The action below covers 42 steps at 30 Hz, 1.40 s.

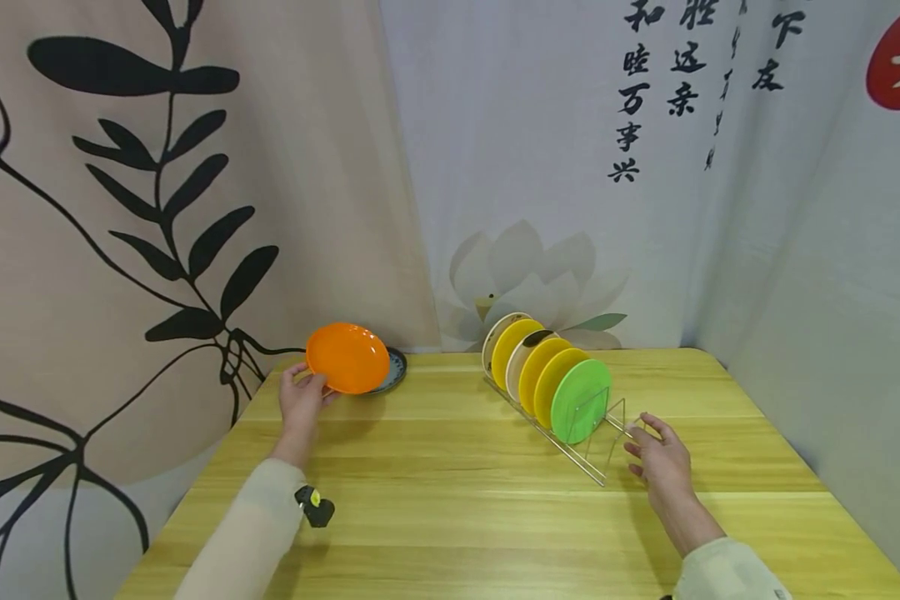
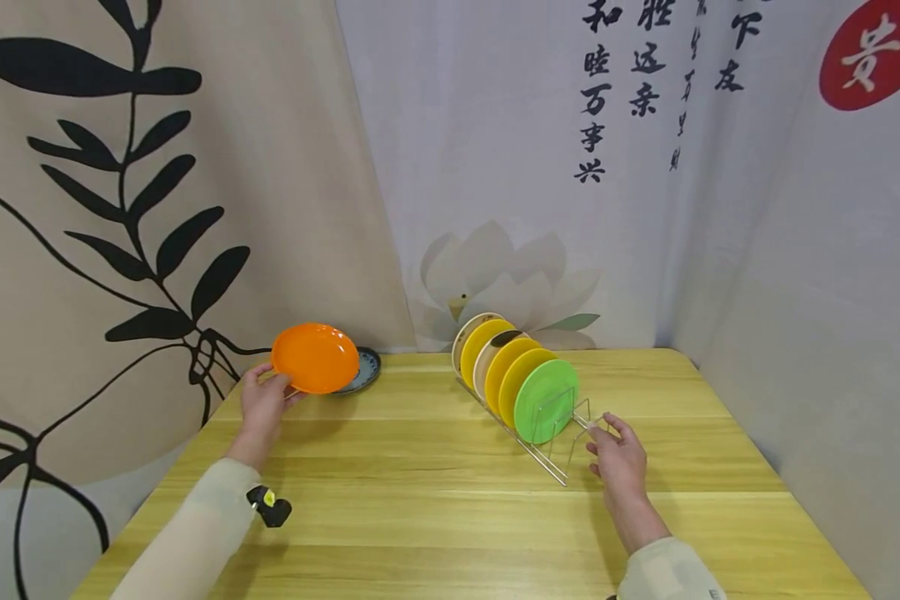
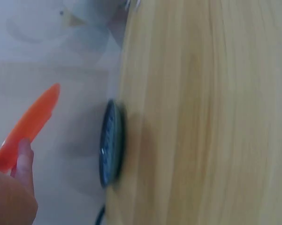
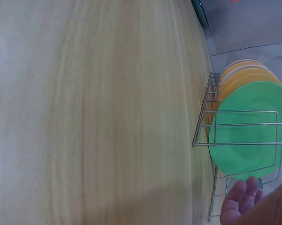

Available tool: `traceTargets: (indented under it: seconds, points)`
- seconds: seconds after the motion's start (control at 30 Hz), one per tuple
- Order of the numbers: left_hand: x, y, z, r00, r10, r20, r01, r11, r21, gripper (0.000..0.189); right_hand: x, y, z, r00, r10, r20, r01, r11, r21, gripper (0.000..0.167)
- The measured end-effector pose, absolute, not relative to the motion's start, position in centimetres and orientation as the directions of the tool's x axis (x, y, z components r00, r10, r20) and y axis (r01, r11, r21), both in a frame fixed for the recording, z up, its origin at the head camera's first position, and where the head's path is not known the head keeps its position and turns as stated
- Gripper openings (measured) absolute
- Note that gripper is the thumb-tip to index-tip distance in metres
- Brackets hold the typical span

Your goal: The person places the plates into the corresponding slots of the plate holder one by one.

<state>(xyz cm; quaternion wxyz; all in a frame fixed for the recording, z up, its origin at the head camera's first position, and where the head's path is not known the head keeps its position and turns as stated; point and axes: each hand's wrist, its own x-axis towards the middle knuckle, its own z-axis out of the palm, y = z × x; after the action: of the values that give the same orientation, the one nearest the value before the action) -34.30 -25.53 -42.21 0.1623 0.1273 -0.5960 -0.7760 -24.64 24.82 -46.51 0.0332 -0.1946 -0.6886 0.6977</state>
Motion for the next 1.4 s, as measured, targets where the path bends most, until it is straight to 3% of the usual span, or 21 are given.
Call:
traceTargets:
  seconds: [0.57,1.4]
  points:
    - [-34.5,-19.2,-40.3,-0.978,-0.188,0.091,0.138,-0.250,0.958,0.039,-24.6,24.8,-46.5,-0.923,0.310,-0.227,0.221,-0.056,-0.974,0.067]
    - [-33.8,-10.3,-38.0,-0.989,-0.080,0.127,0.146,-0.294,0.945,0.040,-24.8,24.9,-46.8,-0.925,0.308,-0.221,0.216,-0.052,-0.975,0.068]
